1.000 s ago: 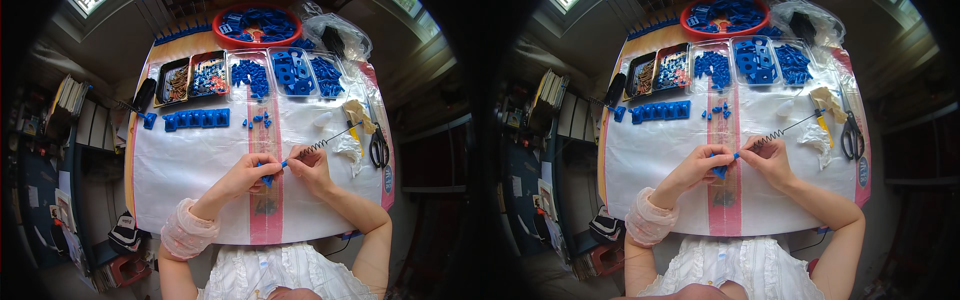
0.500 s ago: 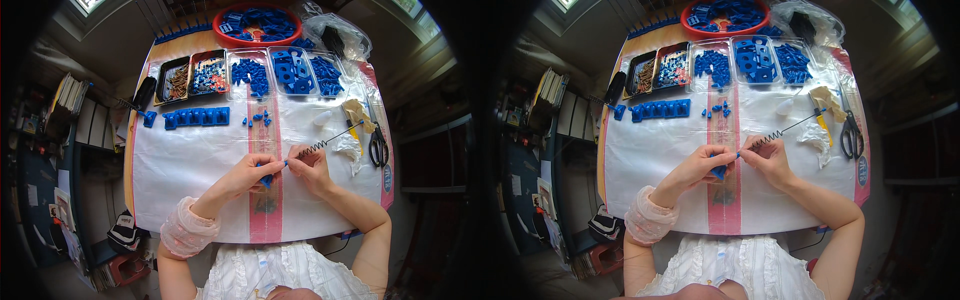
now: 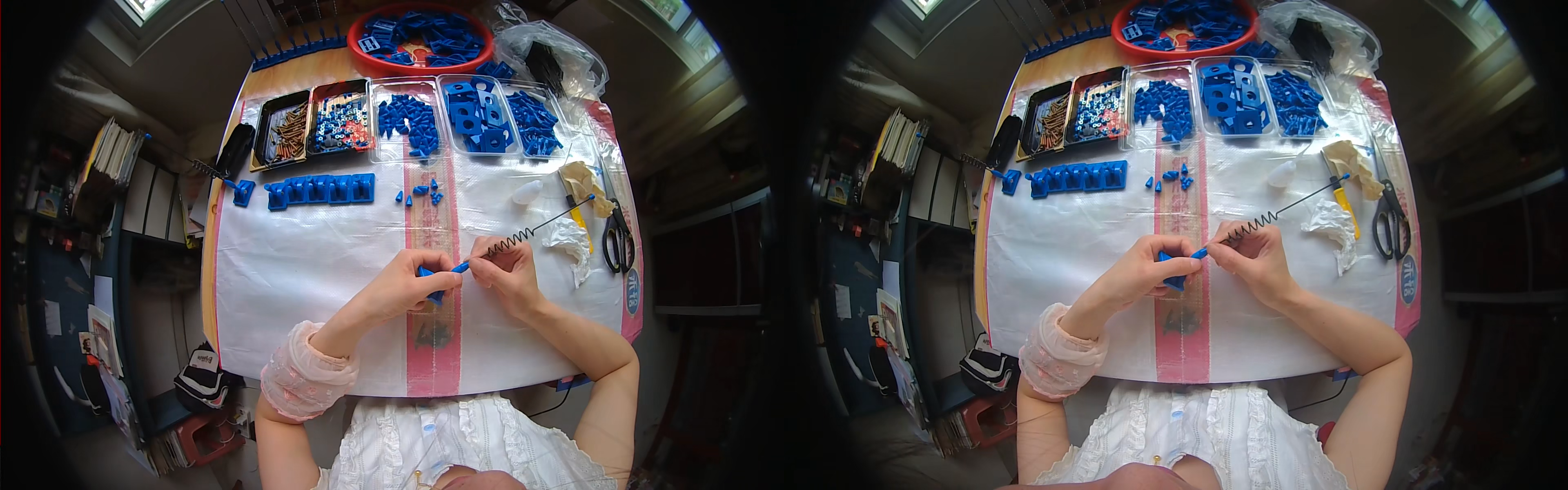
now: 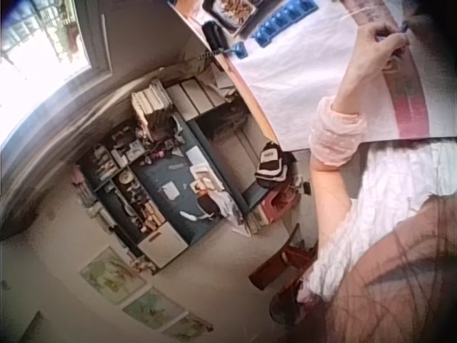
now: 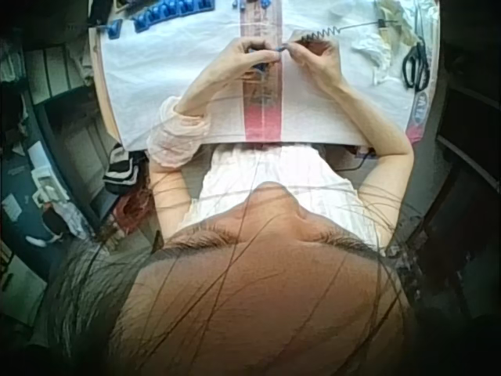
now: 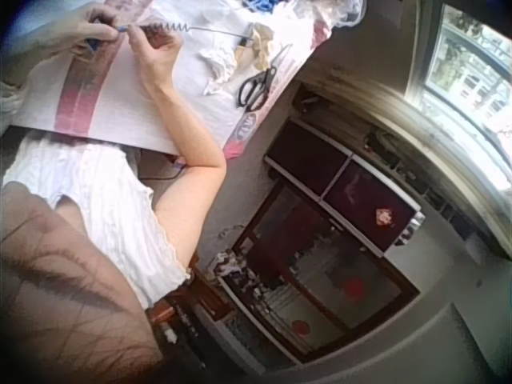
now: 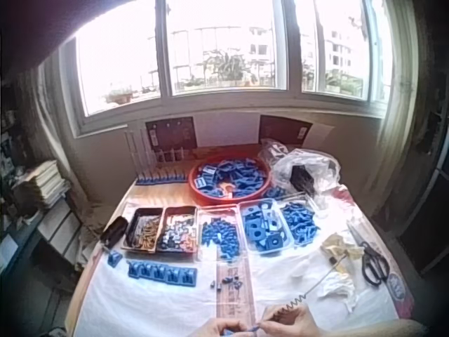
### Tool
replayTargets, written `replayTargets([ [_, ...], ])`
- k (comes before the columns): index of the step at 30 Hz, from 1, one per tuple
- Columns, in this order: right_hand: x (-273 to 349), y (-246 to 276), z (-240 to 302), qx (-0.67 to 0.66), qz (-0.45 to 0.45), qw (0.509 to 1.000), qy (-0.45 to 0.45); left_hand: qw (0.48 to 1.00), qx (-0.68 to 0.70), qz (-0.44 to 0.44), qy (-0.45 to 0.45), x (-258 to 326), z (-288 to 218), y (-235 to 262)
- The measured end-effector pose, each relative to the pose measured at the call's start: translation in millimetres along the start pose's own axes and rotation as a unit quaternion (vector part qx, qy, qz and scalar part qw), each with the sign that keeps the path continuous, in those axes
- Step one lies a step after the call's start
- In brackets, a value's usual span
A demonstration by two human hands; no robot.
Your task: Assembling small blue plastic components using a handheld tool on a workbench.
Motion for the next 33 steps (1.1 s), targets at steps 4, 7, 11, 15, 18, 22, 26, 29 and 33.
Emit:
replayTargets([
  [4,0,-1,0,-0.006,0.000,1.000,0.001,1.000,-0.007,-0.018,-0.018,0,-4,6],
  [7,0,-2,1,-0.007,-0.004,1.000,0.002,0.984,-0.114,-0.089,-0.102,2,-15,15],
  [11,0,1,1,0.009,-0.018,1.000,-0.002,0.913,-0.301,-0.180,-0.210,19,-50,14],
  [15,0,1,1,0.015,-0.034,0.999,0.005,0.870,-0.334,-0.216,-0.292,27,-63,8],
  [18,0,1,0,0.023,-0.039,0.999,-0.002,0.864,-0.341,-0.220,-0.298,28,-65,7],
  [22,1,2,-1,0.026,-0.040,0.999,-0.001,0.866,-0.339,-0.217,-0.295,28,-64,7],
  [26,0,2,0,0.041,-0.031,0.999,0.007,0.870,-0.334,-0.210,-0.294,27,-64,8],
  [29,0,1,1,0.047,-0.028,0.998,0.007,0.867,-0.338,-0.207,-0.300,26,-64,8],
  [33,0,0,2,0.047,-0.026,0.999,0.007,0.860,-0.345,-0.218,-0.305,27,-63,6],
])
Point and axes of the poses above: each hand's wrist, its own x-axis away from the middle knuckle, its own y-axis out of the back of the hand, z = x × y, the point moved 9 cm from there along -x, towards the middle knuckle, and after that the axes turned 7 degrees about -x, right-handed, at the moved point
